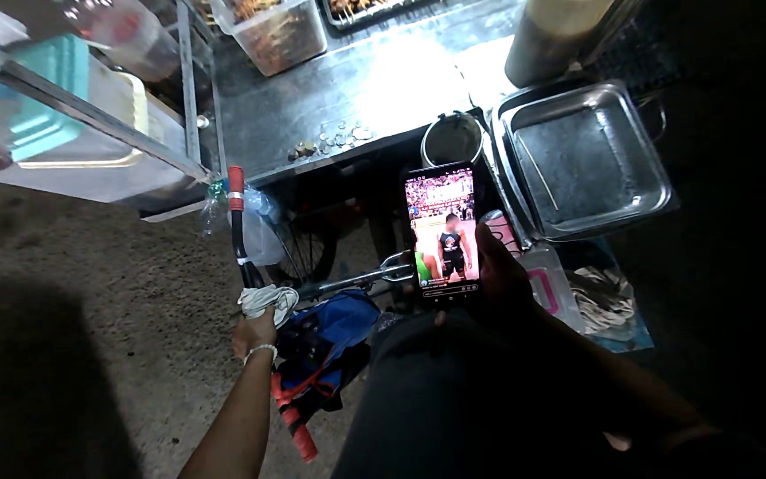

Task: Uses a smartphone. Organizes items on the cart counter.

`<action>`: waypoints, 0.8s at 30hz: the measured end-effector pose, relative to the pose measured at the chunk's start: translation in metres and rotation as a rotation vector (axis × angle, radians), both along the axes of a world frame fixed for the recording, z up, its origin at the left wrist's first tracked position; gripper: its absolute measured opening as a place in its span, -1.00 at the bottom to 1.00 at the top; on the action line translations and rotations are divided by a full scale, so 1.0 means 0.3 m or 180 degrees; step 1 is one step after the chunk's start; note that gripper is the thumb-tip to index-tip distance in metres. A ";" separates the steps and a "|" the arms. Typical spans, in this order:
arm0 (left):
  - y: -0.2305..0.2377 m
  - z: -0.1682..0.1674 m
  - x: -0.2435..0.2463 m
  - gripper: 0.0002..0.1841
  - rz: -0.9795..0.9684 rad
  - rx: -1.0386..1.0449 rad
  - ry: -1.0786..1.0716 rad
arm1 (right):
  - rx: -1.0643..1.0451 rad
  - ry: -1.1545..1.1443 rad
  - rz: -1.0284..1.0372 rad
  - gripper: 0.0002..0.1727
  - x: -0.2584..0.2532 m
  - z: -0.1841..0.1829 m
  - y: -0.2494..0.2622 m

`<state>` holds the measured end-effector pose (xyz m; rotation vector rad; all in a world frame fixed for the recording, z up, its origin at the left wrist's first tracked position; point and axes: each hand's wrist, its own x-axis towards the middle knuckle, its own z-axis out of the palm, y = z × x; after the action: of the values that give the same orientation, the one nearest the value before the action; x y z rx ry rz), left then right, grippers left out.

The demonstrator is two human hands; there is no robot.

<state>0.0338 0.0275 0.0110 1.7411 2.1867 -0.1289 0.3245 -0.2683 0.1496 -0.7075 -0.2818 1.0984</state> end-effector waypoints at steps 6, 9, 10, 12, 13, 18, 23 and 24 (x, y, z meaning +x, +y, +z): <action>0.000 -0.004 -0.006 -0.21 -0.0016 -0.0002 -0.0041 | 0.0007 0.0012 0.0015 -0.36 -0.006 0.003 -0.003; 0.001 -0.003 -0.004 -0.21 -0.0018 0.0002 -0.0013 | 0.0010 0.0003 0.0024 -0.37 -0.008 0.001 -0.006; 0.000 -0.003 -0.004 -0.21 -0.0023 -0.0005 -0.0003 | 0.0009 0.0005 0.0000 -0.37 -0.009 0.001 -0.007; 0.001 -0.002 -0.005 -0.21 -0.0029 -0.0009 0.0002 | -0.0087 -0.0014 -0.0076 -0.39 -0.013 0.003 -0.006; 0.000 -0.002 -0.004 -0.21 -0.0034 0.0003 -0.0013 | -0.0153 -0.0010 -0.0105 -0.40 -0.014 0.002 -0.007; 0.001 0.001 -0.003 -0.20 -0.0010 0.0001 -0.0049 | -0.0049 0.0104 0.0071 -0.33 -0.007 -0.002 -0.009; 0.000 -0.001 -0.001 -0.21 0.0017 -0.0008 -0.0055 | -0.0057 0.0078 0.0089 -0.32 -0.007 0.000 -0.008; 0.000 0.000 0.000 -0.21 0.0009 -0.0002 -0.0040 | -0.0087 0.0061 0.0057 -0.33 -0.007 -0.001 -0.007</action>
<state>0.0338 0.0275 0.0110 1.7338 2.1798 -0.1179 0.3223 -0.2704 0.1494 -0.7196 -0.2577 1.1274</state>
